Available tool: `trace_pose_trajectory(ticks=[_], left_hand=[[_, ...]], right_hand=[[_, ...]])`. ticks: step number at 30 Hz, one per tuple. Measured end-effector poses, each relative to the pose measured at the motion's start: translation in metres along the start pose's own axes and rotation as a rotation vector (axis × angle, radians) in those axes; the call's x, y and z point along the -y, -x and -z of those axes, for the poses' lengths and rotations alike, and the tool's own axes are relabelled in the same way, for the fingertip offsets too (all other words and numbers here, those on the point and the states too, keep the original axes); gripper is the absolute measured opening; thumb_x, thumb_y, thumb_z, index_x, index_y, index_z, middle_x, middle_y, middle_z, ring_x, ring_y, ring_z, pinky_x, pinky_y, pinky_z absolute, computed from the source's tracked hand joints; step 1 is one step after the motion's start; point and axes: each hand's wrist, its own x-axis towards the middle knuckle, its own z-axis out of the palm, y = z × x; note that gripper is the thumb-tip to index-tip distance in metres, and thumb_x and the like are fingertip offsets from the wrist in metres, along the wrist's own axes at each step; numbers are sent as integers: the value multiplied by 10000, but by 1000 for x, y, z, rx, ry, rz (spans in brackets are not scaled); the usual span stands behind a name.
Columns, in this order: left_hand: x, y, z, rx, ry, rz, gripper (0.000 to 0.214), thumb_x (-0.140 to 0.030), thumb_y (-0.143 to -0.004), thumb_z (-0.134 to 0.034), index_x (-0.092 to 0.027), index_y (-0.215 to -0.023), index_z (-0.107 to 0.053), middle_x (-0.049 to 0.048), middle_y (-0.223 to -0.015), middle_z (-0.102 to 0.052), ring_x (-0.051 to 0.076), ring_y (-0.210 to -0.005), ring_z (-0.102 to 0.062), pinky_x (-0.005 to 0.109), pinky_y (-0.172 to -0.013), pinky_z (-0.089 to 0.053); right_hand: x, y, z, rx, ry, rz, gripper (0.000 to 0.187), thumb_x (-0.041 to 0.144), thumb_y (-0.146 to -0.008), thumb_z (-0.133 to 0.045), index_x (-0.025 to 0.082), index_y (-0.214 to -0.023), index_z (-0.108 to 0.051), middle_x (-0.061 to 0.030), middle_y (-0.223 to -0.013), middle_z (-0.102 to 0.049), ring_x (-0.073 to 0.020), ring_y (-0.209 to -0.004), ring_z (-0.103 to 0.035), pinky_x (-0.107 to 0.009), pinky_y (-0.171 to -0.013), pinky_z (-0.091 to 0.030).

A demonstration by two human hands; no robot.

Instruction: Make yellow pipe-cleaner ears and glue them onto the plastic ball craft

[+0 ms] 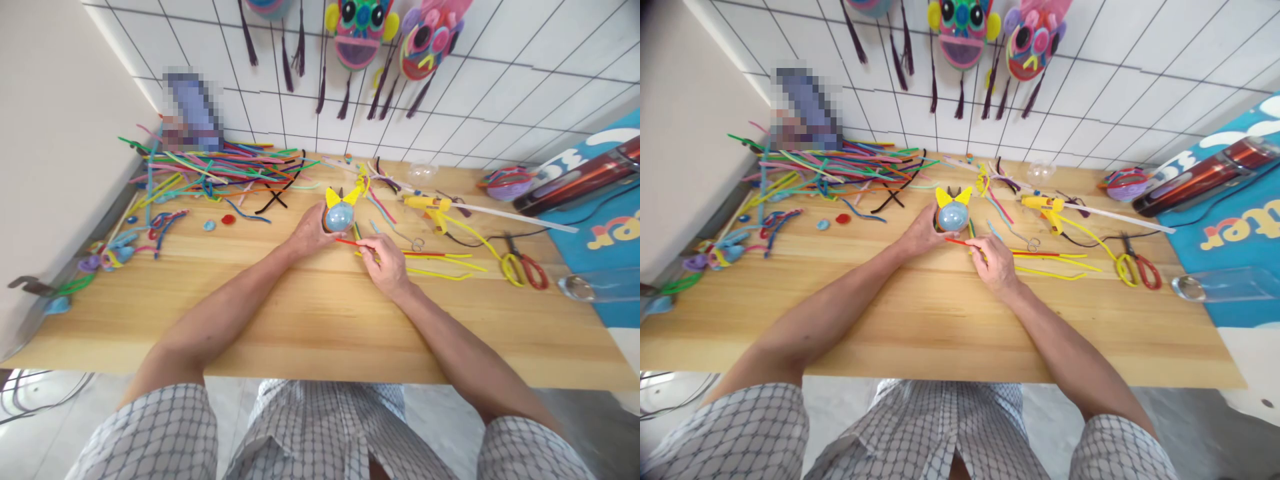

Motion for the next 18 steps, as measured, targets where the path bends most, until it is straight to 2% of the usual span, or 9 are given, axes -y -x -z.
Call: trace_pose_trajectory(ticks=[8,18], left_hand=[[-2,1,0,11,-10,-1,638,-430,-712,-986,-196,-1174,-614,147,-1192,-746,373,-1120,-728,517,-1000,-579],[0,1,1,15,2,-7,671,-589,-729,-960,-203,-1165,-628,143,-1175,-750,366,-1105,-734,524,-996,-585]], right_hand=[[2,1,1,11,6,-16,188,155,-1061,-608,261,-1181,-707,-69,-1016,-788,-221,-939,-762,-367,-795,-639],[3,-1,2,22,-4,-31,185,160,-1054,-624,266,-1180,-708,-62,-1000,-786,-221,-917,-760,-372,-779,-643]])
